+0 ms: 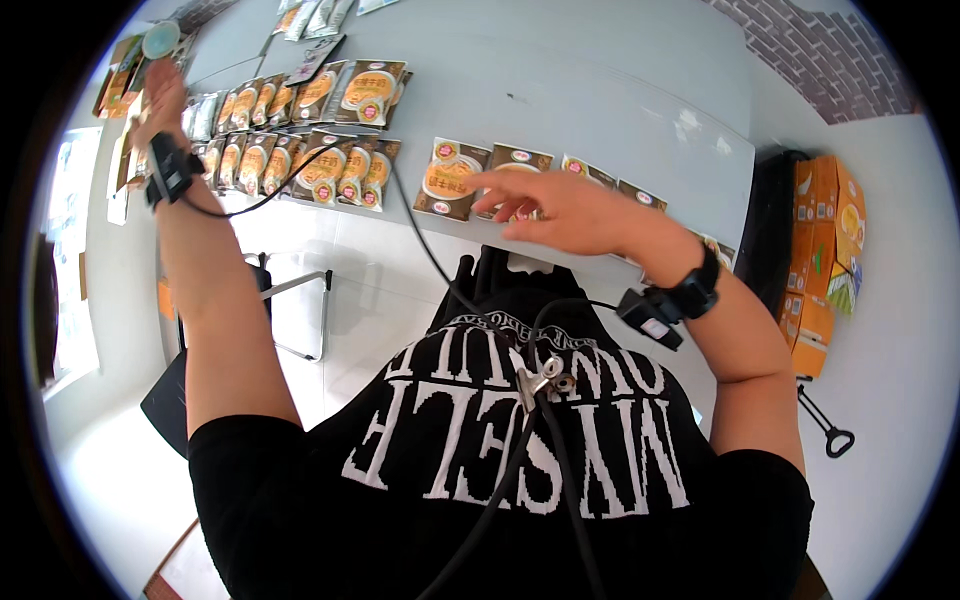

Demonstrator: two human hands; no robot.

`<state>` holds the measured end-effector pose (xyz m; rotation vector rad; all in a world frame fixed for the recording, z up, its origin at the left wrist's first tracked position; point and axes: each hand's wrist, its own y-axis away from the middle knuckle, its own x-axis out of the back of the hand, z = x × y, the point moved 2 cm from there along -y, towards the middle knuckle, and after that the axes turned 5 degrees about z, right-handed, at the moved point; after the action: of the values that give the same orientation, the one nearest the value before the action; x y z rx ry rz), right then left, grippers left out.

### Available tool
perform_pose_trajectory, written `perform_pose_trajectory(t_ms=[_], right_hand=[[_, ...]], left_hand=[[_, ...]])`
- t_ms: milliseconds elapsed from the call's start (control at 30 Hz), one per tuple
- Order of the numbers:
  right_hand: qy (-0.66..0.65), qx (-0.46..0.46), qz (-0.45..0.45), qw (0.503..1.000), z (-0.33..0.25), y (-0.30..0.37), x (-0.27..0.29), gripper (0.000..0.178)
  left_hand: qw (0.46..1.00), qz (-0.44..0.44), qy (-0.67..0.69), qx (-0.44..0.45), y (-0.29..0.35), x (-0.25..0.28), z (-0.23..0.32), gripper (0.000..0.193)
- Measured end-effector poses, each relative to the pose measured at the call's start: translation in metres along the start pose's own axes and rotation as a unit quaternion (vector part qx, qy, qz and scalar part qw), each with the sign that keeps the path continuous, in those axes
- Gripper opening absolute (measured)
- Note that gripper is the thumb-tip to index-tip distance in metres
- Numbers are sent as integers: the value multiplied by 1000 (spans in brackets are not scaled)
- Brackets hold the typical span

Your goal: The person organizes food packages on a table by arranging them into rows and stacking some together.

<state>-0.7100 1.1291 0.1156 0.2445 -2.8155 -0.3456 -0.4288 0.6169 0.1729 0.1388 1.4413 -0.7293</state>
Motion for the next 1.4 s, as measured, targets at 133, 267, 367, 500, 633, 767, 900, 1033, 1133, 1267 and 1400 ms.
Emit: perform_pose_trajectory(t_ms=[133,267,367,500,633,767,900,1033,1133,1267,1400], right_hand=[[-27,13,31,999,-2,43,26,51],[-71,-20,47,996,-10,68,35,48],[-55,-18,15,998,-19,66,34,49],[-59,7,-27,998,-30,49,25,50],[-56,33,-55,996,-42,33,13,50],[-42,34,-84,995,-52,20,5,53],[-18,42,-96,994,-57,10,-1,50],[-14,40,-101,994,-56,7,-1,48],[2,37,-103,994,-53,6,-3,49],[23,18,-111,993,-46,8,-6,49],[18,27,-113,993,-31,17,3,50]], left_hand=[[982,89,-48,-158,9,-1,83,76],[937,141,-159,-276,2,19,212,71],[998,14,-25,-55,-2,31,252,75],[911,266,-75,-306,36,9,230,77],[923,206,-94,-310,51,-35,148,69],[949,148,-53,-273,42,-61,105,77],[969,76,-71,-224,28,-76,86,71],[984,35,-34,-171,24,-105,51,68],[973,70,-35,-218,20,-130,21,57],[974,41,-38,-220,14,-148,12,64],[989,-105,-89,57,13,-159,22,75]])
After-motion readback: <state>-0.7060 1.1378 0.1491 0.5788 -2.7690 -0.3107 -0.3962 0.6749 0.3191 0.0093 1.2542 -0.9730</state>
